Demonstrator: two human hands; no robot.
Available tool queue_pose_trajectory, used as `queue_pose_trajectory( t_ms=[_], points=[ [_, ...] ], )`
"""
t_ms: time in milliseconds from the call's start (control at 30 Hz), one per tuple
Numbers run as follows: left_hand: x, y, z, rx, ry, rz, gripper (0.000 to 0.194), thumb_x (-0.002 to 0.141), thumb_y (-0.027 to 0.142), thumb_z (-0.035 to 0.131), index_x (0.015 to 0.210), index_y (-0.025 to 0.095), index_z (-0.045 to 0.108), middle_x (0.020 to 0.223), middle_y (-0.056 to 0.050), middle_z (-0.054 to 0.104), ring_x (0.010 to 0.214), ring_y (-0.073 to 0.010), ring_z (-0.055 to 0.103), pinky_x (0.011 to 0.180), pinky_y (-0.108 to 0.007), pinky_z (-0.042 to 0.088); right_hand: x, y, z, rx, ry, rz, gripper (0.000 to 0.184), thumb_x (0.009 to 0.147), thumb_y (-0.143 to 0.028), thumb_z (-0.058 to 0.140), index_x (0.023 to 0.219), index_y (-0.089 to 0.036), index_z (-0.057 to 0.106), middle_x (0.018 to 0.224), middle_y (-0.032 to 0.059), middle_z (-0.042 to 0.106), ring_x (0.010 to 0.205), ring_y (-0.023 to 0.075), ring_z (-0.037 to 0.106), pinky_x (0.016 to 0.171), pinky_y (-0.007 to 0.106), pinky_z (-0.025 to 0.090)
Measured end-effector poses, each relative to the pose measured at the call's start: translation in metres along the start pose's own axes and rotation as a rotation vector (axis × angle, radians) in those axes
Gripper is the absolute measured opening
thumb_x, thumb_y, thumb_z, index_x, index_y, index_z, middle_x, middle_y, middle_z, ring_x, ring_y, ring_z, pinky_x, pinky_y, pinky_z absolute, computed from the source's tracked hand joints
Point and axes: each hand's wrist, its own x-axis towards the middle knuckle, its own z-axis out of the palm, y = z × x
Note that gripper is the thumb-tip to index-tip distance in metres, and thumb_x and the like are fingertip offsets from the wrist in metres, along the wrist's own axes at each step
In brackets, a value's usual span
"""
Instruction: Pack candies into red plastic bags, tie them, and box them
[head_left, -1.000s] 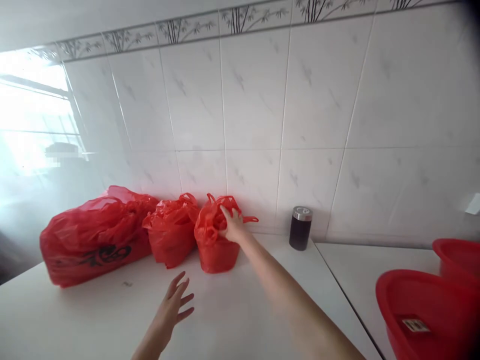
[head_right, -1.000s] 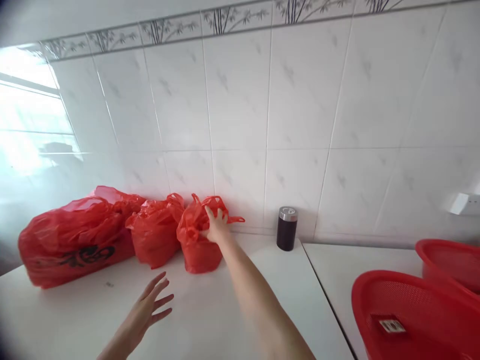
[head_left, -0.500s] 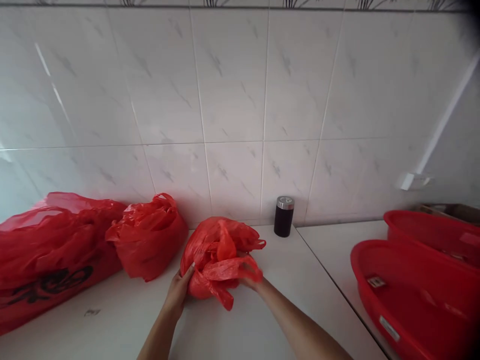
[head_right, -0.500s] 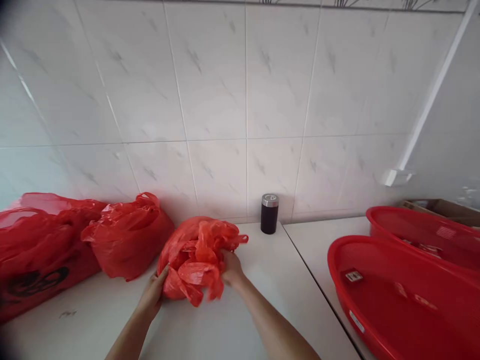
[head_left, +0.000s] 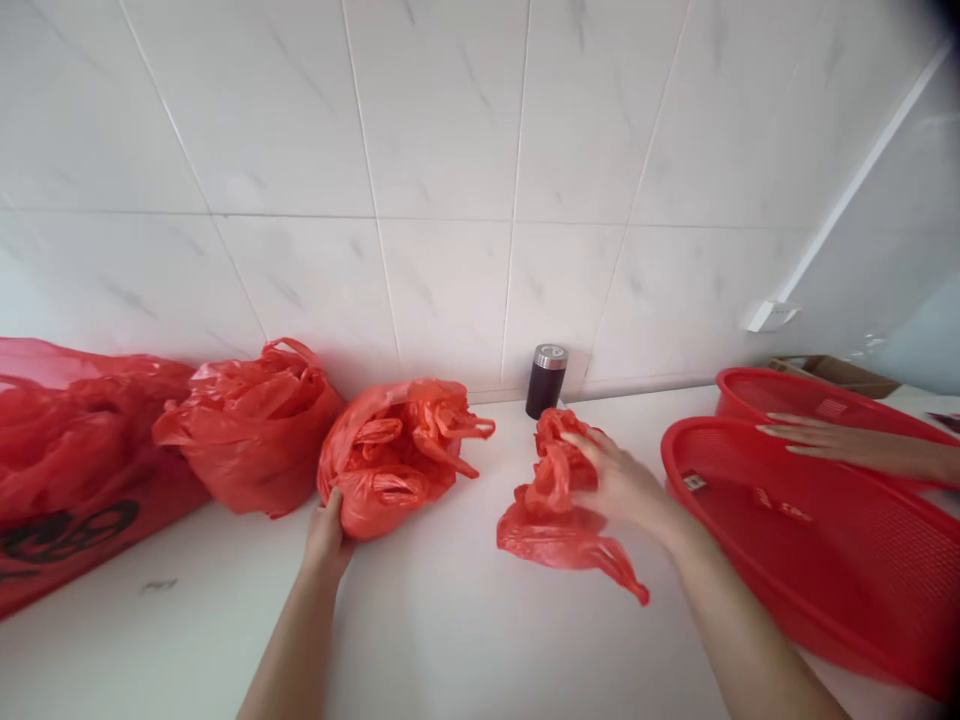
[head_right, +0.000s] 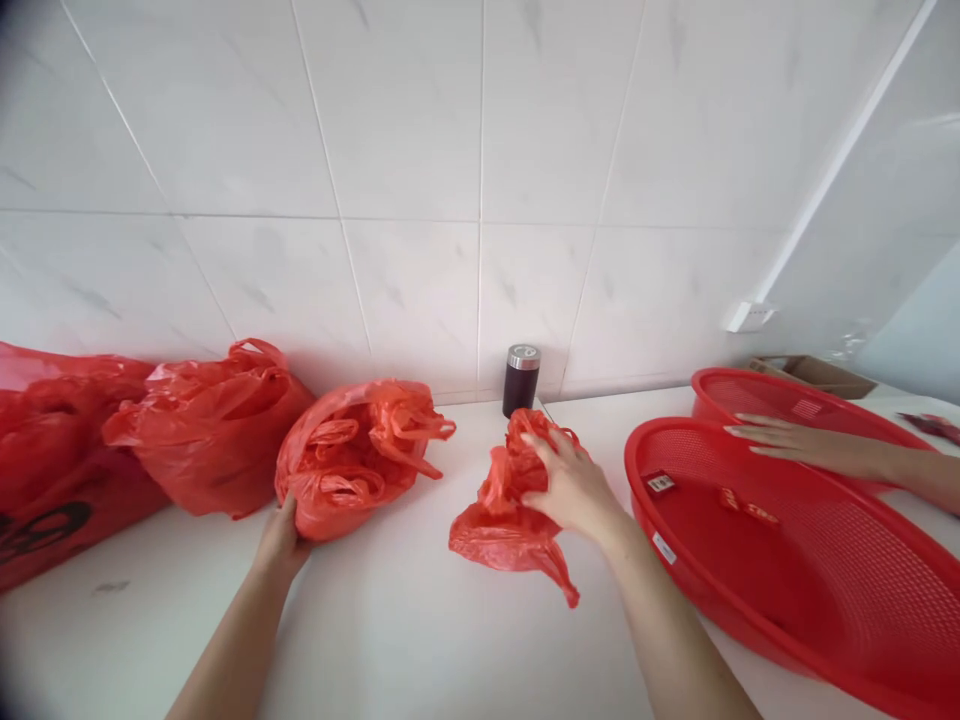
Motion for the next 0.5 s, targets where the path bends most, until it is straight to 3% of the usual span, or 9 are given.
queue_pose_trajectory(
  t_ms=[100, 167, 233, 300, 367, 433, 500],
  points=[
    [0.001, 0.000, 0.000, 0.005, 0.007, 0.000, 0.019, 0.087, 0.030, 0.058, 0.101, 0.019, 0.065, 0.099, -0.007, 0.075, 0.104, -0.0254, 0.067, 0.080, -0.034, 0.059, 0.011, -0.037, -0.013, 0.162, 0.060, -0.054, 0.047, 0.084, -0.030, 0.060, 0.130, -0.033, 0.052, 0.138, 0.0054, 0.048, 0.124, 0.0256, 0.049, 0.101, 0.045, 0.041],
    [-0.001, 0.000, 0.001, 0.019, -0.026, -0.005, 0.019, 0.081, 0.029, 0.063, 0.096, 0.018, 0.066, 0.094, -0.006, 0.076, 0.100, -0.0258, 0.068, 0.077, -0.032, 0.060, 0.025, -0.074, -0.004, 0.327, 0.030, -0.171, 0.037, 0.089, -0.030, 0.053, 0.125, -0.032, 0.054, 0.128, 0.0027, 0.055, 0.116, 0.0195, 0.054, 0.099, 0.038, 0.042],
    [-0.005, 0.001, 0.003, 0.042, -0.094, -0.022, 0.022, 0.072, 0.026, 0.072, 0.090, 0.016, 0.068, 0.088, -0.007, 0.076, 0.094, -0.0276, 0.070, 0.074, -0.032, 0.060, 0.042, -0.108, 0.022, 0.357, -0.130, -0.273, 0.036, 0.087, -0.033, 0.056, 0.123, -0.030, 0.057, 0.127, 0.0041, 0.056, 0.117, 0.0210, 0.053, 0.101, 0.039, 0.040],
    [-0.009, 0.003, 0.003, 0.073, -0.170, -0.051, 0.028, 0.060, 0.024, 0.079, 0.084, 0.013, 0.069, 0.083, -0.009, 0.076, 0.089, -0.0309, 0.070, 0.071, -0.035, 0.060, 0.058, -0.133, 0.057, 0.277, -0.268, -0.276, 0.078, 0.071, -0.049, 0.073, 0.140, -0.029, 0.042, 0.147, 0.0124, 0.035, 0.131, 0.0349, 0.038, 0.101, 0.050, 0.038],
    [-0.013, 0.003, 0.003, 0.099, -0.209, -0.071, 0.033, 0.051, 0.023, 0.084, 0.078, 0.011, 0.069, 0.076, -0.010, 0.075, 0.086, -0.0336, 0.070, 0.070, -0.037, 0.060, 0.069, -0.146, 0.093, 0.213, -0.382, -0.210, 0.100, 0.062, -0.047, 0.079, 0.147, -0.028, 0.030, 0.153, 0.0179, 0.019, 0.131, 0.0447, 0.033, 0.098, 0.057, 0.037],
    [-0.013, 0.002, 0.002, 0.103, -0.192, -0.062, 0.035, 0.047, 0.025, 0.085, 0.073, 0.012, 0.068, 0.069, -0.009, 0.074, 0.085, -0.0341, 0.070, 0.070, -0.038, 0.060, 0.072, -0.151, 0.121, 0.210, -0.411, -0.193, 0.090, 0.067, -0.038, 0.075, 0.146, -0.025, 0.034, 0.148, 0.0216, 0.028, 0.123, 0.0441, 0.044, 0.093, 0.056, 0.041],
    [-0.011, 0.000, 0.001, 0.088, -0.136, -0.025, 0.035, 0.048, 0.029, 0.085, 0.074, 0.014, 0.067, 0.067, -0.007, 0.073, 0.087, -0.0331, 0.070, 0.072, -0.037, 0.060, 0.071, -0.151, 0.136, 0.243, -0.383, -0.211, 0.067, 0.075, -0.029, 0.067, 0.138, -0.023, 0.045, 0.135, 0.0201, 0.043, 0.108, 0.0364, 0.055, 0.087, 0.049, 0.045]
  ],
)
